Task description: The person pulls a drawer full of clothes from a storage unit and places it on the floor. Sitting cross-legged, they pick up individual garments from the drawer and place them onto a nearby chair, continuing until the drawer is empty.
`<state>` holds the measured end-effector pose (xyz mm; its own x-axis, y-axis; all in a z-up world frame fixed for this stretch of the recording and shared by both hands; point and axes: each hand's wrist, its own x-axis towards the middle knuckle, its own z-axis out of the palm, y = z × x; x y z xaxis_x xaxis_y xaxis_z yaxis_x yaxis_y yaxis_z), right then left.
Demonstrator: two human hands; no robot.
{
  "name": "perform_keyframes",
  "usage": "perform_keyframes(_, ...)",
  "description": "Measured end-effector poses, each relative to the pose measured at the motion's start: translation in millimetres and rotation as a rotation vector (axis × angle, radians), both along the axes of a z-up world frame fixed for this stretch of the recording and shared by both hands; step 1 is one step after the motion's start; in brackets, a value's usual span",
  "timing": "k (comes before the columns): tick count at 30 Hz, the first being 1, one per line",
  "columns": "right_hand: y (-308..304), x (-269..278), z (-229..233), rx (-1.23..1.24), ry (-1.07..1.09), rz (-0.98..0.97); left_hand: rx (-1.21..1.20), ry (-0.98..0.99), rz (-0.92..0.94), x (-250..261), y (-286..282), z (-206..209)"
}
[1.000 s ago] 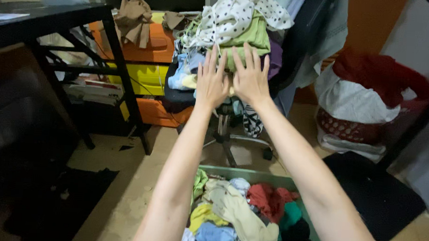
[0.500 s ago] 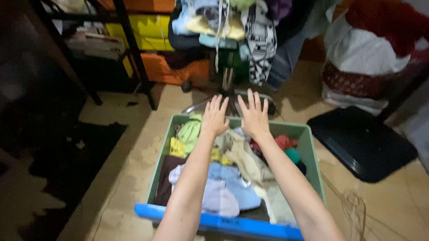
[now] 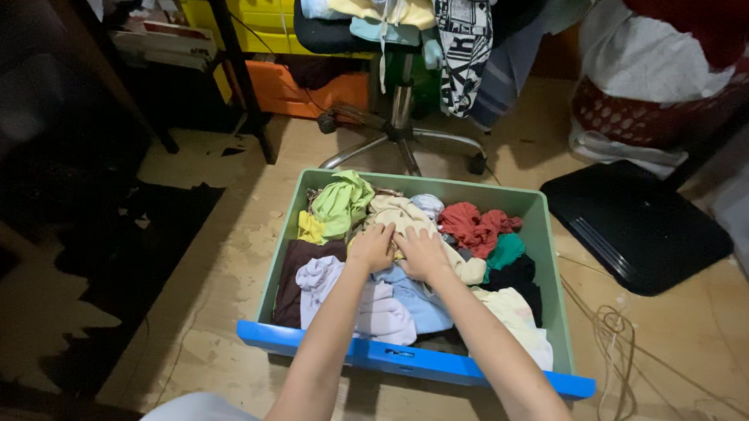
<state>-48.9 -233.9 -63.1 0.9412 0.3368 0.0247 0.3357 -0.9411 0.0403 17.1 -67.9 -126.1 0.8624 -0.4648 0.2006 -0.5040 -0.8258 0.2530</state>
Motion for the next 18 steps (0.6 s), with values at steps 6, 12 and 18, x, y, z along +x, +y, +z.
perform_keyframes(6, -6, -7, 22, 0.015, -0.118, -0.064, -0.003, -0.019, -0.009, -12, 2, 28)
perform_keyframes(12, -25, 32, -32, 0.1, -0.15, -0.021, 0.057, -0.118, 0.027, 16, -11, -2)
perform_keyframes(18, -19, 39, -35, 0.145, -0.169, -0.093, 0.077, -0.217, 0.072, 33, -18, -17)
